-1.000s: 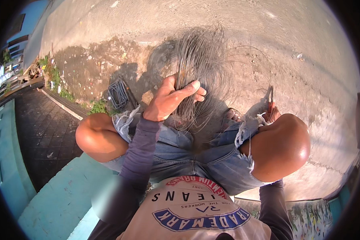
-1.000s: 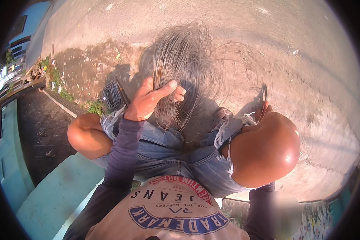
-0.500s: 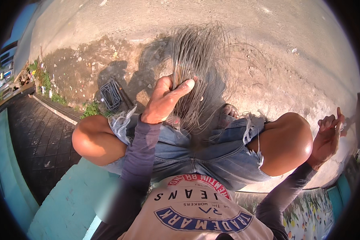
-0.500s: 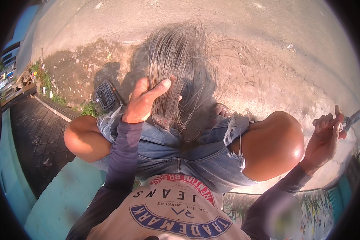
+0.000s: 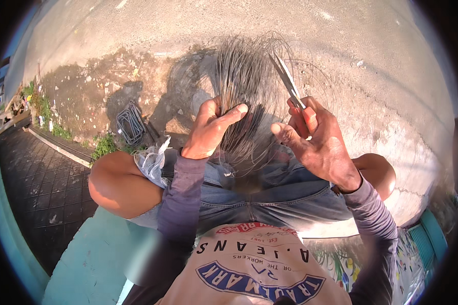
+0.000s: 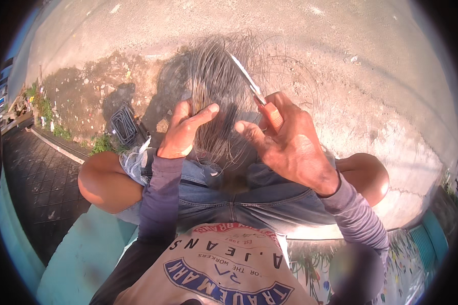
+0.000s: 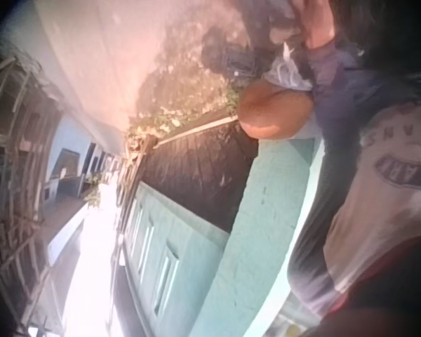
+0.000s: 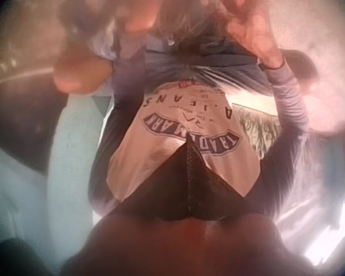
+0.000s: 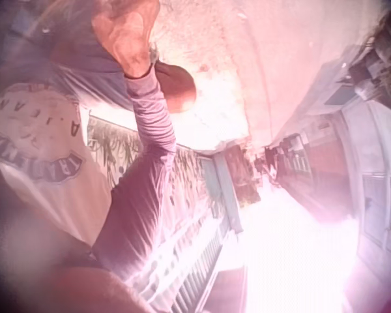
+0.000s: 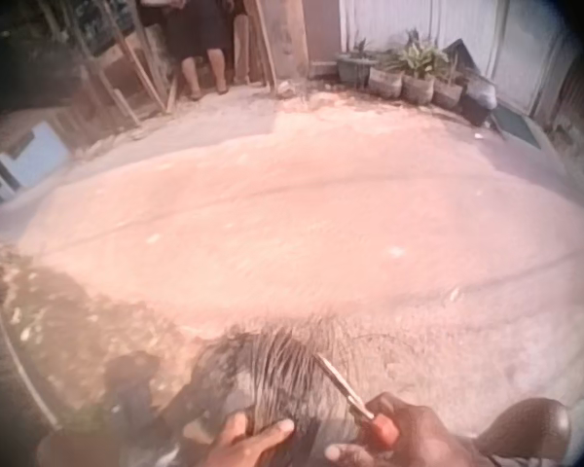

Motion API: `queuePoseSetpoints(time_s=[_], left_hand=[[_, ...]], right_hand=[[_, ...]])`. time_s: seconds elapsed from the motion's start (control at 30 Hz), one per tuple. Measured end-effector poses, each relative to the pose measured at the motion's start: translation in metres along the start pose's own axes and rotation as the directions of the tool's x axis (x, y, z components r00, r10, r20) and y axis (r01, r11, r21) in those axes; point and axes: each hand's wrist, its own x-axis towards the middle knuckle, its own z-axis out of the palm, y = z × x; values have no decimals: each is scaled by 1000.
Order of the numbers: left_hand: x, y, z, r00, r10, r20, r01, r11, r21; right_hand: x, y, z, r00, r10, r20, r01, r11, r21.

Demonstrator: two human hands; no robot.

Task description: The person sits on the ground and uses pliers to cut a coiled metal wire into shorter pieces. The person repeatedly positions the pliers and snips the wire, accumulating cut segments on the ground.

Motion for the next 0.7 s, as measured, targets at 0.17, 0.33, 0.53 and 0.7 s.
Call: queuePoseSetpoints(time_s=[0.17,0.33,0.53,0.7], left_hand=[[1,-3,2,1000,-19,5,19,1000,19],[-1,-3,-4,985,-137,-100,136,991,-18],[2,-1,-12,998,-50,44,49,999,23],[0,5,-17,998,-7,68,4,999,48]], right_hand=[[10,24,78,945,243,-218,-168,935,313],[14,36,97,934,301,-192,-157,829,536],[12,32,76,963,251,-102,-162,834,527],[-3,28,30,982,177,-62,-139,910,391]])
